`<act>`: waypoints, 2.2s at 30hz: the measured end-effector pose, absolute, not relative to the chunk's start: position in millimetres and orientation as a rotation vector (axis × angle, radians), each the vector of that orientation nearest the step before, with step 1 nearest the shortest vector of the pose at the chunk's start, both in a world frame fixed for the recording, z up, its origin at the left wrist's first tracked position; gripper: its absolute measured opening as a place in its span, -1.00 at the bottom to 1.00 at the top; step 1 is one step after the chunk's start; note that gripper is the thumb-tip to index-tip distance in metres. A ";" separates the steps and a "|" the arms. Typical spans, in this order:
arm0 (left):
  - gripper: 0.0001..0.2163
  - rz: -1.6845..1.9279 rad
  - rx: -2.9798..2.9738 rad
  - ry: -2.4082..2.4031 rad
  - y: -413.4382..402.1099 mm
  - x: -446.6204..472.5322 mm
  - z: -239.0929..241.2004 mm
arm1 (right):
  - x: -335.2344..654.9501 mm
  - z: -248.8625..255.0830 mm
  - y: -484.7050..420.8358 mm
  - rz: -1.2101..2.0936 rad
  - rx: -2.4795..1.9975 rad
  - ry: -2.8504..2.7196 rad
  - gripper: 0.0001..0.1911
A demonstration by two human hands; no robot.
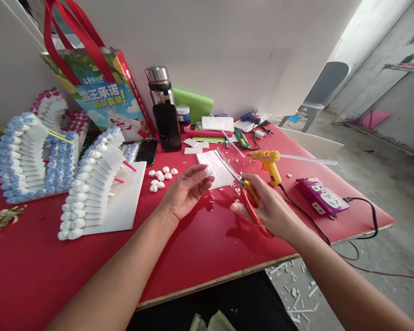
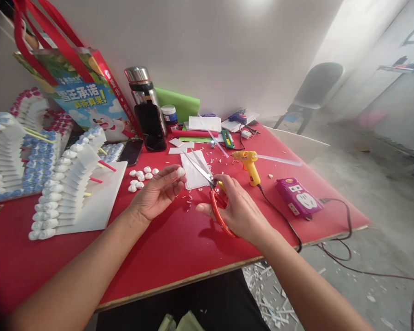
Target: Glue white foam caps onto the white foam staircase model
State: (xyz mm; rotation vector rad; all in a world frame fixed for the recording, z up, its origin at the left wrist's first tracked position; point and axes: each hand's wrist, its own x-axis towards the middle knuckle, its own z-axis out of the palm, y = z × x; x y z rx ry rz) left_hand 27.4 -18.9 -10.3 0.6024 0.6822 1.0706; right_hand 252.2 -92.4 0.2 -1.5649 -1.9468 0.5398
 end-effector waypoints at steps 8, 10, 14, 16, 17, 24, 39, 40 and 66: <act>-0.81 1.116 0.761 0.670 -23.7 30.0 -7.3 | 237.5 -1.5 -94.4 0.452 -1.539 -2.059 -0.34; -0.81 1.124 0.777 0.673 -24.5 30.6 -6.6 | 235.5 -1.1 -94.2 0.425 -1.557 -2.058 -0.35; -0.82 1.102 0.814 0.671 -25.6 31.4 -5.1 | 234.7 2.4 -93.7 0.419 -1.568 -2.052 -0.38; -0.82 1.088 0.832 0.667 -26.1 31.4 -4.7 | 235.0 4.1 -93.4 0.418 -1.580 -2.051 -0.39; -0.82 1.083 0.840 0.666 -26.2 31.3 -4.6 | 235.2 4.6 -93.3 0.414 -1.585 -2.052 -0.40; -0.84 1.081 0.861 0.661 -25.2 30.7 -6.2 | 234.9 5.5 -94.4 0.393 -1.601 -2.063 -0.43; -0.82 1.096 0.840 0.677 -27.7 33.2 -0.2 | 233.1 5.5 -94.4 0.308 -1.560 -2.030 -0.48; -0.82 1.097 0.839 0.674 -27.6 33.2 -0.1 | 233.2 4.7 -94.4 0.302 -1.550 -2.026 -0.49; -0.73 0.972 0.744 0.642 -23.5 30.4 -13.4 | 264.6 1.7 -84.4 0.384 -1.958 -1.820 -0.58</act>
